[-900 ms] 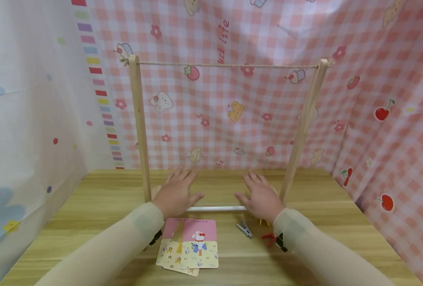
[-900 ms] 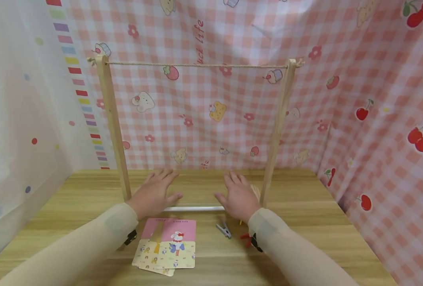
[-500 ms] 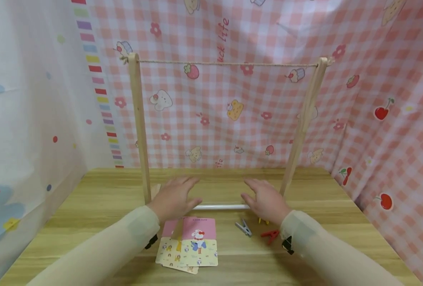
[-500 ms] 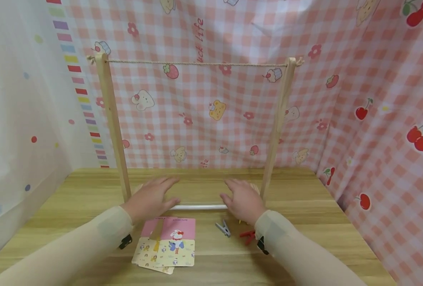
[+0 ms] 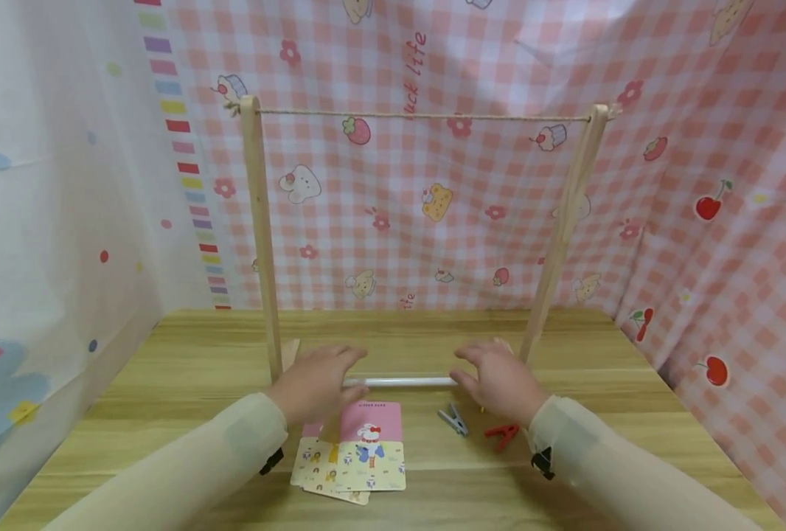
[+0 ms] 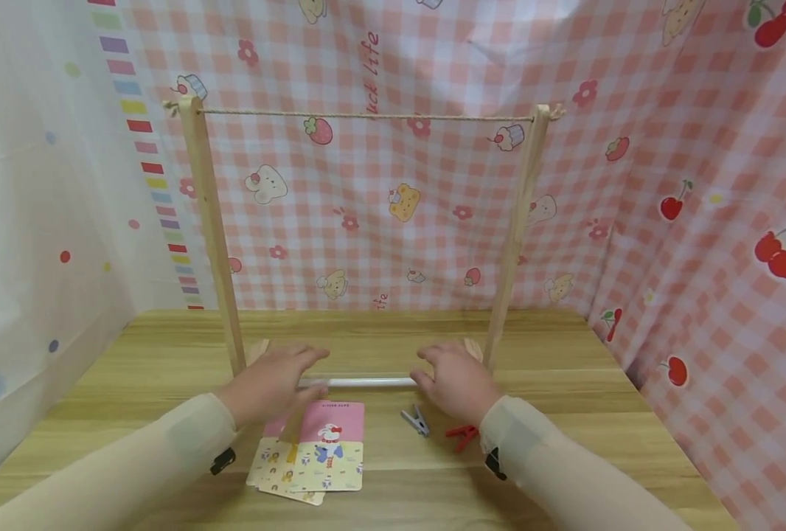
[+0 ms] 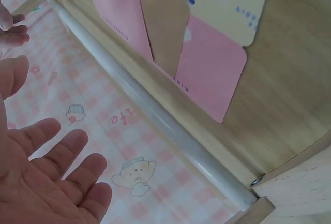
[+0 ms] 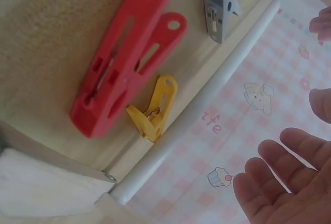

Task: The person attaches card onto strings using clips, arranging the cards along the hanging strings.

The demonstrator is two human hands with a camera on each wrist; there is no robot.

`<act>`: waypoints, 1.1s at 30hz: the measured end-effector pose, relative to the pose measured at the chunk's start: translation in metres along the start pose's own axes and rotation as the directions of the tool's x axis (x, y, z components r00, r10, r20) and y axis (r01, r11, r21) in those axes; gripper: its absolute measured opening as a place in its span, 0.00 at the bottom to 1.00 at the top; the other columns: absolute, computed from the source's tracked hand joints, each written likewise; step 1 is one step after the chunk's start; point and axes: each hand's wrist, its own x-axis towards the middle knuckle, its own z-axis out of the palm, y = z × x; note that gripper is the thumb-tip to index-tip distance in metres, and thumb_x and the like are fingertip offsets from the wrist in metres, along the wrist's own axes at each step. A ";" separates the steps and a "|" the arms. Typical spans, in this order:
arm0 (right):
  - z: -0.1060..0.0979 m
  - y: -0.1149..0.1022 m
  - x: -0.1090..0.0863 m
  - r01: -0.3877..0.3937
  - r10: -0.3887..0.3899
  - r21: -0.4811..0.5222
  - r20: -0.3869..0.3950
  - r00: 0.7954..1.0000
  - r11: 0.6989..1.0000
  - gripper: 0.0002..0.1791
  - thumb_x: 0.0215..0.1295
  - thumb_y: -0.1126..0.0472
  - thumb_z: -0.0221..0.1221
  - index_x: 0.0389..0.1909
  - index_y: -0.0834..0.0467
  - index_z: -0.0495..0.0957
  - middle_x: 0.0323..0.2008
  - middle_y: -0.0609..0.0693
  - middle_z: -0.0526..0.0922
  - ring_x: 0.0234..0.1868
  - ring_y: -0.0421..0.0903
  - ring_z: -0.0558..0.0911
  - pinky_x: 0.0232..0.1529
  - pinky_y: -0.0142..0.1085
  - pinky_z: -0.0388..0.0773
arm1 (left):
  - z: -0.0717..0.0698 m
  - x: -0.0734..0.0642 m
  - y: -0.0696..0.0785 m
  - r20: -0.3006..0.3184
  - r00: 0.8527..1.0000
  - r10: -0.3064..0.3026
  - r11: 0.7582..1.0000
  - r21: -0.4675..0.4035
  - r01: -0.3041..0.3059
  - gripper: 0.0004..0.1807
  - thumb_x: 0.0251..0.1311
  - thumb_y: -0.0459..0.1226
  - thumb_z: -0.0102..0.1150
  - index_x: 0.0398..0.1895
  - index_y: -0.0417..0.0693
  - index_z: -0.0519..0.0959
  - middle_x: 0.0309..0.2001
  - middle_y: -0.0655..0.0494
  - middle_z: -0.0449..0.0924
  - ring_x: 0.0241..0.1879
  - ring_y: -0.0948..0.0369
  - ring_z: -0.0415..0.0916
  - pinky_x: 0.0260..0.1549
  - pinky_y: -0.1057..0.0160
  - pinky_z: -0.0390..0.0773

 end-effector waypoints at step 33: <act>0.020 -0.008 -0.014 0.081 -0.080 -0.016 0.088 0.993 0.997 0.17 0.70 0.50 0.69 0.52 0.56 0.88 0.51 0.54 0.89 0.56 0.56 0.86 0.61 0.53 0.83 | 0.019 -0.021 -0.005 0.117 0.993 0.030 0.999 0.031 -0.033 0.35 0.68 0.58 0.64 0.72 0.51 0.76 0.73 0.46 0.74 0.73 0.42 0.70 0.73 0.37 0.68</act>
